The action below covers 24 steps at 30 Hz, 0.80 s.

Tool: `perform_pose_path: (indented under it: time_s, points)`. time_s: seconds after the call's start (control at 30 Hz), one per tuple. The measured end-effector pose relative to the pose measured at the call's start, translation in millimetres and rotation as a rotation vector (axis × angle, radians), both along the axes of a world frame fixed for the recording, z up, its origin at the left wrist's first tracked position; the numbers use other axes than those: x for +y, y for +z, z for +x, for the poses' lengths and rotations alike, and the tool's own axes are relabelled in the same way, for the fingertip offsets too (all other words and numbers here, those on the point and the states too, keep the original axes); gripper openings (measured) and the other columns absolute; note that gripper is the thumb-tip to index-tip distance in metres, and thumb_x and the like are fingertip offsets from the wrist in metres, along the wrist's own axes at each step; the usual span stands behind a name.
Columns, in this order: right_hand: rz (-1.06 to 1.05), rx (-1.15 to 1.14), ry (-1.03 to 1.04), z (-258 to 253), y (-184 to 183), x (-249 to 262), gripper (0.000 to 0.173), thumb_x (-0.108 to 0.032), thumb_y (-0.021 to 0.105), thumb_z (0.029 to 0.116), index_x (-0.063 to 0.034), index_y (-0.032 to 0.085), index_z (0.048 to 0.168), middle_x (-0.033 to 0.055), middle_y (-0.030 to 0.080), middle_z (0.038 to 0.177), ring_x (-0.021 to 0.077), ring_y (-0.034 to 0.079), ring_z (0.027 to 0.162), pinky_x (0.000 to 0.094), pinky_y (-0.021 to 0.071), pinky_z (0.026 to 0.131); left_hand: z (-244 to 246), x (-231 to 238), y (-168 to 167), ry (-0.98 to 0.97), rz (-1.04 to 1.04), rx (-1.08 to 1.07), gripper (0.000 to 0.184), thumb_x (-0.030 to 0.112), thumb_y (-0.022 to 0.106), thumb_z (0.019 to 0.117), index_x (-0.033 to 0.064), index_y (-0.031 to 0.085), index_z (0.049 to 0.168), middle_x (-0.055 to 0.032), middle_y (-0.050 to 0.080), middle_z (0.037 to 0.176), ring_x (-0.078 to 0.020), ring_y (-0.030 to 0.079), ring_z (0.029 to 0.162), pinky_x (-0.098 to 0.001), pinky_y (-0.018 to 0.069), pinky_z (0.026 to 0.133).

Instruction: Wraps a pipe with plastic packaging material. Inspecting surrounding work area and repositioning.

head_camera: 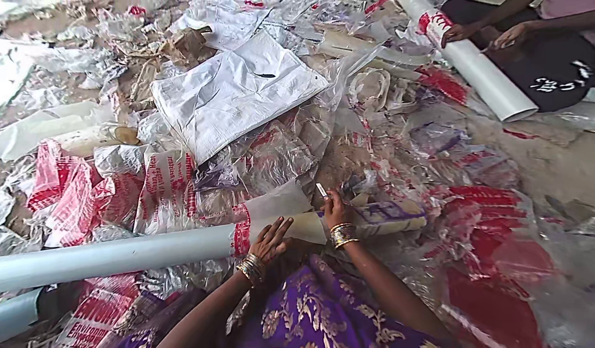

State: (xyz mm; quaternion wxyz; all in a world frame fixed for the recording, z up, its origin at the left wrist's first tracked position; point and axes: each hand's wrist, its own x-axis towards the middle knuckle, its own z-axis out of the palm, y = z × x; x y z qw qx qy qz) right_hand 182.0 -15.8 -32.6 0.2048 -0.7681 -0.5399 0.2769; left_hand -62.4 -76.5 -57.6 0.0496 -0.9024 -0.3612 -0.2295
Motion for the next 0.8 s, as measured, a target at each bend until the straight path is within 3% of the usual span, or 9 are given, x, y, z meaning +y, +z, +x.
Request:
perform_pose_path:
  time_s: [0.1,0.17,0.27,0.37,0.47,0.57,0.67,0.73,0.8]
  points:
    - [0.005,-0.028,-0.002,-1.5,1.7,-1.2,0.040,-0.018,0.040,0.1091,0.0005,0.055,0.142,0.0188,0.077,0.097,0.0366,0.075,0.088,0.0554,0.0567,0.085,-2.2,11.7,0.2,-0.032,0.021,0.036,0.028,0.031,0.050,0.1057,0.0222,0.063,0.129,-0.0079,0.063,0.145,-0.0267,0.057,0.136,-0.0418,0.0485,0.101]
    - [-0.001,-0.046,-0.002,-2.6,2.8,-3.9,0.041,-0.019,0.039,0.1093,-0.0007,0.055,0.142,0.0178,0.077,0.098,0.0359,0.075,0.089,0.0552,0.0567,0.085,-2.0,14.5,2.8,-0.033,0.028,0.085,0.034,0.034,0.053,0.1036,0.0223,0.064,0.133,-0.0062,0.063,0.145,-0.0245,0.058,0.136,-0.0404,0.0504,0.098]
    - [0.014,-0.092,-0.005,-3.9,2.2,-6.6,0.041,-0.020,0.039,0.1094,-0.0016,0.055,0.143,0.0165,0.077,0.097,0.0358,0.076,0.088,0.0557,0.0569,0.083,5.7,23.2,10.8,0.004,0.088,0.125,0.020,0.034,0.055,0.1028,0.0196,0.066,0.111,-0.0036,0.064,0.144,-0.0197,0.059,0.134,-0.0392,0.0501,0.090]
    - [0.011,-0.131,-0.009,-5.0,1.0,-8.6,0.043,-0.021,0.039,0.1093,-0.0020,0.054,0.144,0.0172,0.077,0.098,0.0376,0.075,0.088,0.0572,0.0564,0.082,8.6,34.3,12.8,0.001,0.060,0.092,0.022,0.037,0.056,0.1023,0.0176,0.064,0.094,-0.0013,0.067,0.140,-0.0207,0.058,0.137,-0.0536,0.0423,0.107]
    - [0.021,-0.156,-0.002,-5.1,-0.6,-9.4,0.042,-0.021,0.039,0.1090,-0.0024,0.056,0.143,0.0177,0.077,0.097,0.0385,0.075,0.088,0.0577,0.0564,0.081,7.3,41.1,9.9,-0.072,-0.061,0.014,0.027,0.030,0.057,0.1026,0.0091,0.071,0.091,-0.0080,0.077,0.115,-0.0311,0.068,0.124,-0.0583,0.0473,0.105]
    - [0.076,-0.178,0.005,-6.4,-1.0,-14.4,0.041,-0.019,0.040,0.1085,-0.0004,0.059,0.140,0.0188,0.077,0.096,0.0399,0.076,0.087,0.0580,0.0568,0.080,11.8,41.5,13.0,0.007,-0.162,-0.039,0.025,0.023,0.059,0.1006,0.0037,0.073,0.092,-0.0100,0.079,0.092,-0.0285,0.076,0.102,-0.0538,0.0481,0.107]
    - [0.125,-0.204,-0.006,-6.5,-3.0,-21.7,0.040,-0.018,0.043,0.1077,0.0010,0.061,0.138,0.0199,0.077,0.095,0.0407,0.075,0.086,0.0583,0.0569,0.080,19.2,42.0,24.4,0.107,-0.306,-0.040,0.024,0.017,0.061,0.0991,-0.0022,0.072,0.091,-0.0145,0.076,0.080,-0.0309,0.077,0.079,-0.0543,0.0456,0.109]
    - [0.185,-0.221,-0.012,-6.5,-6.2,-25.4,0.039,-0.016,0.045,0.1059,0.0026,0.062,0.135,0.0206,0.076,0.090,0.0416,0.075,0.082,0.0578,0.0574,0.076,24.7,47.2,42.2,0.155,-0.525,0.060,0.029,0.018,0.055,0.1041,-0.0067,0.071,0.103,-0.0190,0.076,0.088,-0.0342,0.077,0.087,-0.0539,0.0366,0.117]
    - [0.218,-0.222,-0.018,-7.9,-7.5,-27.7,0.039,-0.015,0.045,0.1055,0.0032,0.063,0.134,0.0204,0.077,0.090,0.0417,0.075,0.082,0.0579,0.0577,0.076,32.8,63.6,68.2,0.198,-0.830,0.239,0.038,0.021,0.043,0.1107,-0.0079,0.062,0.125,-0.0229,0.075,0.109,-0.0359,0.072,0.109,-0.0504,0.0205,0.125]
